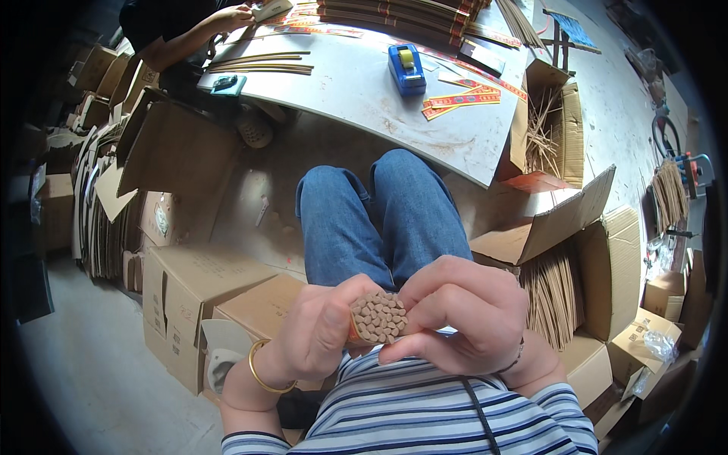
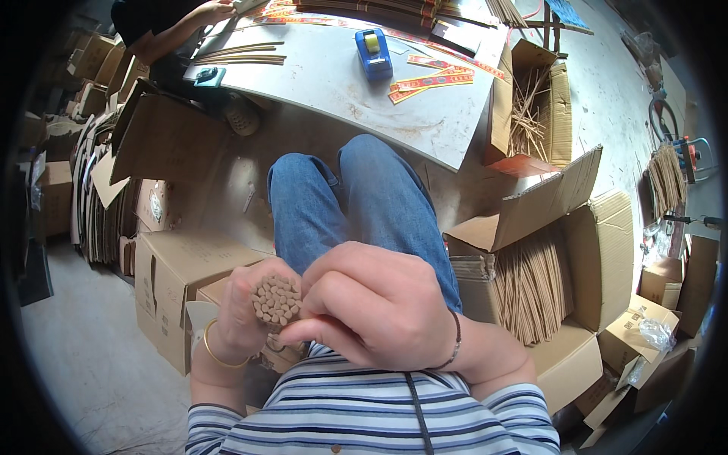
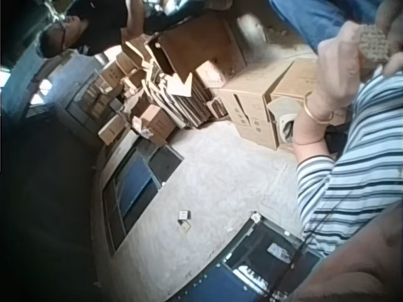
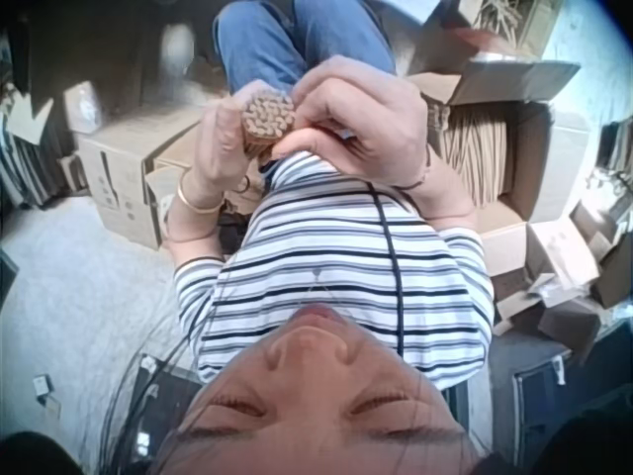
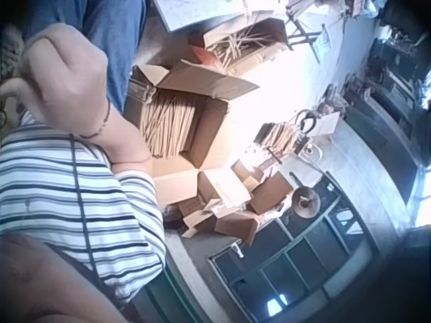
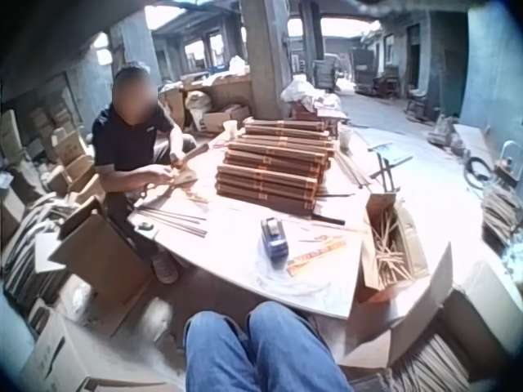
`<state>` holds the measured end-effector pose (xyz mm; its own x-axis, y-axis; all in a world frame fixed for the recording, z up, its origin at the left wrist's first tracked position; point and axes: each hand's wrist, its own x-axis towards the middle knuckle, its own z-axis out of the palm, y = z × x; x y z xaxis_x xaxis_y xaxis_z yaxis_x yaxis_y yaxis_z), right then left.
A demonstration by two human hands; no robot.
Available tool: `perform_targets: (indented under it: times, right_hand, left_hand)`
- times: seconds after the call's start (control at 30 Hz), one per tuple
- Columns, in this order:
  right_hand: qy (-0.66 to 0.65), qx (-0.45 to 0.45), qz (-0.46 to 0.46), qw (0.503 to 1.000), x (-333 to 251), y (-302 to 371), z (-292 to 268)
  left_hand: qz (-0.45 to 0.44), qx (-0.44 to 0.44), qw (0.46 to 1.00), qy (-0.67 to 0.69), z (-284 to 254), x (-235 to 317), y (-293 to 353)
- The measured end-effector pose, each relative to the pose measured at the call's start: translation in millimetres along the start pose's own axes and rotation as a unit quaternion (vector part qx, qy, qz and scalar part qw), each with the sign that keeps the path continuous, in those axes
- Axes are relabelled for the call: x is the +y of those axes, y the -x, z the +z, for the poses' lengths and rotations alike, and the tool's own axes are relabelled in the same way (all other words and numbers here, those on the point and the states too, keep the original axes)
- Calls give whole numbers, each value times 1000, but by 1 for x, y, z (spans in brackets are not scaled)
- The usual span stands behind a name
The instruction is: The person gathers incense sticks from a cardboard box, aligns them into a bundle, and wraps a red and yellow paper band around the middle to secure them. The person repeats this process for multiple bundles.
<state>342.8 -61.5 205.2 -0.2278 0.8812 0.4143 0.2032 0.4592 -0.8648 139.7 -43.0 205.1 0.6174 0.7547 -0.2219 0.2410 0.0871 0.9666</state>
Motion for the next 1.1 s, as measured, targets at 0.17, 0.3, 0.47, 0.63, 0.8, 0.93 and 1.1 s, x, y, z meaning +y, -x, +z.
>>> perform_targets:
  times: [0.17,0.3,0.47,0.63,0.8,0.93,1.1]
  right_hand:
    - [4,-12,-8,1000,0,0,-3]
    - [-18,-22,7,1000,0,1,-4]
    - [13,-27,0,1000,-3,2,-5]
    - [53,-21,-14,998,-7,6,-5]
    - [41,-27,-5,999,-7,7,-9]
    - [13,-7,-40,999,-2,7,-5]
    - [-12,6,-56,998,-1,8,-2]
  left_hand:
    - [0,-9,1000,3,0,1,-1]
    - [-6,-21,1000,8,0,2,-1]
    - [78,-39,996,-14,-1,-8,-1]
    - [68,-42,997,-14,0,-8,2]
    - [70,-71,995,-25,-2,-3,2]
    - [71,-86,994,13,-2,-6,3]
    - [48,-117,991,52,-4,-8,4]
